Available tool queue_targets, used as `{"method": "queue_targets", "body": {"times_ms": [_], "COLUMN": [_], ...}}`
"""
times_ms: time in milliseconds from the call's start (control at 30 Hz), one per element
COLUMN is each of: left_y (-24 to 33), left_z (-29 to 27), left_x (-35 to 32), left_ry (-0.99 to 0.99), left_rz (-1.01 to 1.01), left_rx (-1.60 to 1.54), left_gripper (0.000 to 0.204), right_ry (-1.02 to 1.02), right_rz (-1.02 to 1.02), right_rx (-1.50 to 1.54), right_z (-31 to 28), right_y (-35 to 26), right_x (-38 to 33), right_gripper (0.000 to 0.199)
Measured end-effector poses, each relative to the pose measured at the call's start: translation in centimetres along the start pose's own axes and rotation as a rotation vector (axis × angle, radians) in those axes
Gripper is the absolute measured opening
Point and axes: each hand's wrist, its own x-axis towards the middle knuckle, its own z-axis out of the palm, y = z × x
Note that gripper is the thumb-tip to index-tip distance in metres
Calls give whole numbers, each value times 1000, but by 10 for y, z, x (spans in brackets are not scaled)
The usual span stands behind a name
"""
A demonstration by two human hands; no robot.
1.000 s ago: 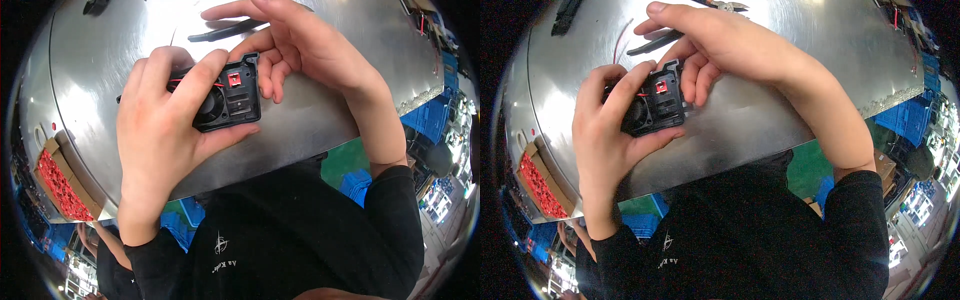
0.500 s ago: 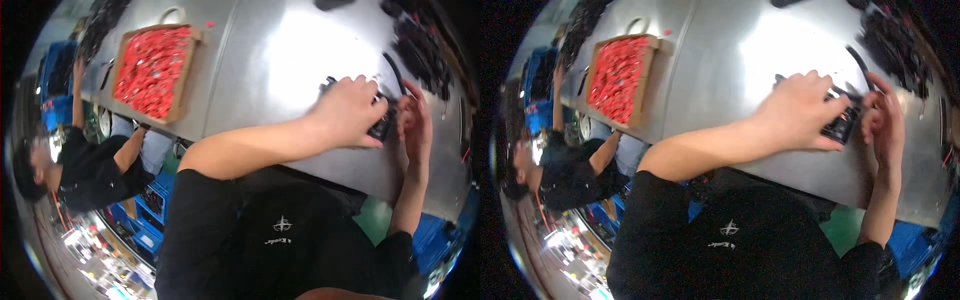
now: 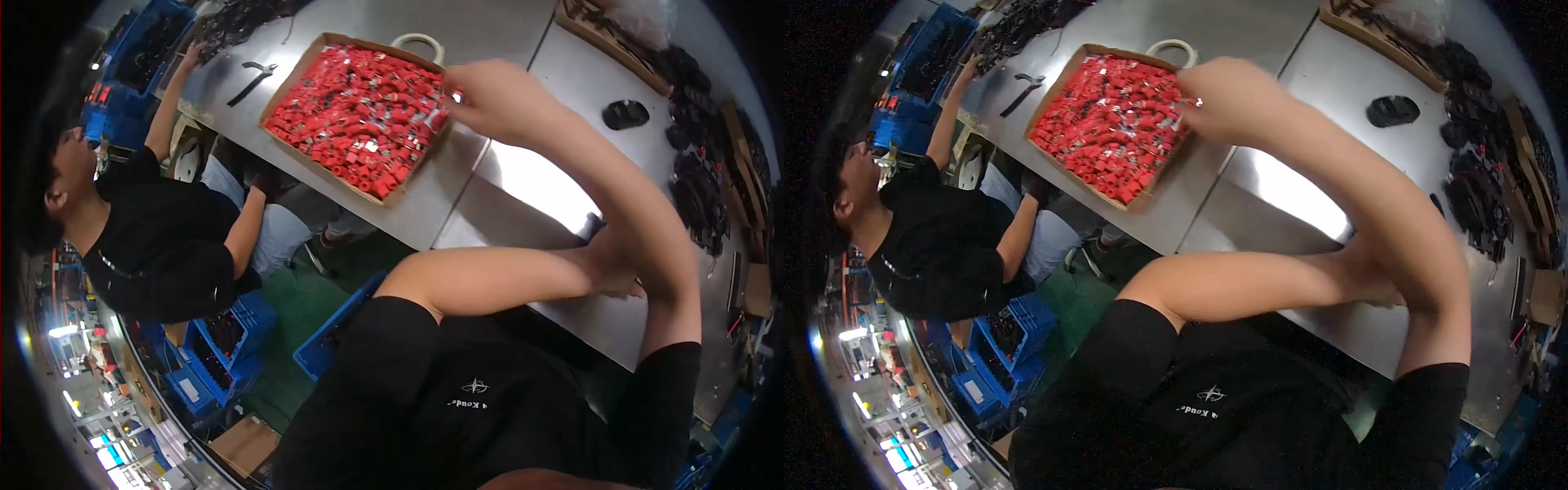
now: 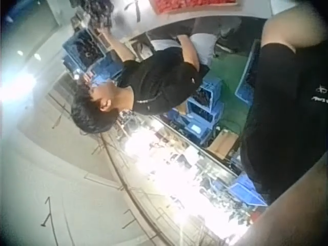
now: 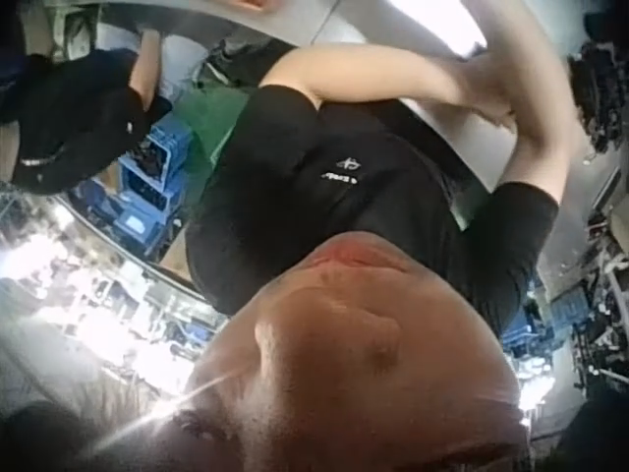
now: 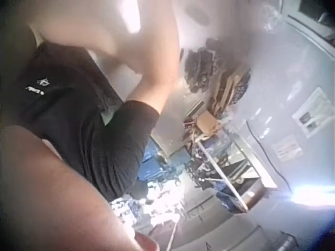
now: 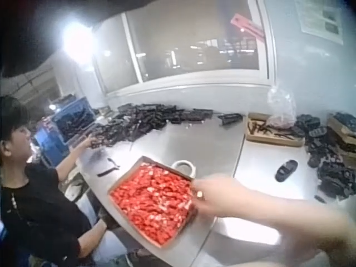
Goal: Assembling a cooling fan component and internal wiring into an electronic module housing.
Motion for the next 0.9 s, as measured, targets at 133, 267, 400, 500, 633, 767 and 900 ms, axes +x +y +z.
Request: {"method": "queue_targets", "body": {"times_ms": [133,267,400,500,633,767,900], "left_y": [-30,-60,-85,-95,-104,-114,-124], "left_z": [-45,-95,-157,-204,-266,-327,-386], "left_x": [-19,-59,-101,-133,-158,-173,-183], "left_ry": [-19,-52,-79,-82,-109,-165,-220], "left_rz": [-35,-104,-180,-238,-255,-252,-254], "left_rx": [74,116,160,196,238,280,324], "left_gripper": [45,42,38,36,33,30,28], "right_ry": [-92,71,-197,-246,-262,-160,-197], "right_rz": [-190,-401,-321,-315,-394,-524,-455], "right_rx": [62,-97,-155,-184,-197,-171,-161], "right_z": [53,106,118,112,108,125,123], "right_y": [-53,-83,-103,-109,-103,-94,-87], "right_x": [98,158,184,189,195,189,180], "right_gripper": [19,18,18,17,20,20,22]}}
